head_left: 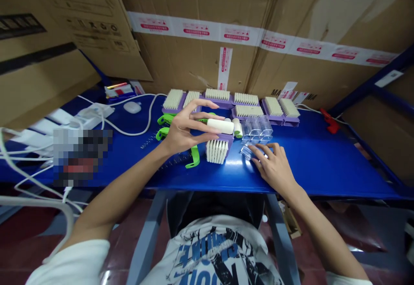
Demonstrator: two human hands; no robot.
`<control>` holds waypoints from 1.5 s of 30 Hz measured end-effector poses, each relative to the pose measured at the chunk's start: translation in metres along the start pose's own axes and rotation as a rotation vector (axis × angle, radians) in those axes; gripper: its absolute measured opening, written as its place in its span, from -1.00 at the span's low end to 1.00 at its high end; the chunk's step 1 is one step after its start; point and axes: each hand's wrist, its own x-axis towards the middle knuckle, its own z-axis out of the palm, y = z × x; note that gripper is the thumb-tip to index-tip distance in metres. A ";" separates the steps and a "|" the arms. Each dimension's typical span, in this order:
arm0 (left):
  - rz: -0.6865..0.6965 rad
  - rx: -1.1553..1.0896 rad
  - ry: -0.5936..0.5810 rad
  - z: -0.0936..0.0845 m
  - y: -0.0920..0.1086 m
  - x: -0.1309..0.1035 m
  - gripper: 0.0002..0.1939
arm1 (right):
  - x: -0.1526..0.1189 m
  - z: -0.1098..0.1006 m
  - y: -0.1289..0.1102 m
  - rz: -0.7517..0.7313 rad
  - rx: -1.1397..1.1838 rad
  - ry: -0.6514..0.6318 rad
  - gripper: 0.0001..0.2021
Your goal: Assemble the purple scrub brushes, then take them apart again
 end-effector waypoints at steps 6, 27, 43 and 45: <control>-0.072 -0.086 0.005 0.001 -0.014 -0.003 -0.09 | 0.037 -0.058 -0.005 0.090 0.564 0.350 -0.59; -0.170 -0.144 -0.137 -0.005 -0.022 -0.007 0.03 | 0.132 -0.102 -0.029 -0.333 0.569 -0.134 -0.59; -0.136 -0.066 -0.118 0.007 -0.006 -0.004 -0.24 | 0.119 -0.087 -0.023 -0.313 0.684 -0.091 -0.55; -0.147 -0.077 -0.143 0.006 -0.005 -0.002 -0.25 | 0.112 -0.079 -0.025 -0.295 0.676 -0.051 -0.52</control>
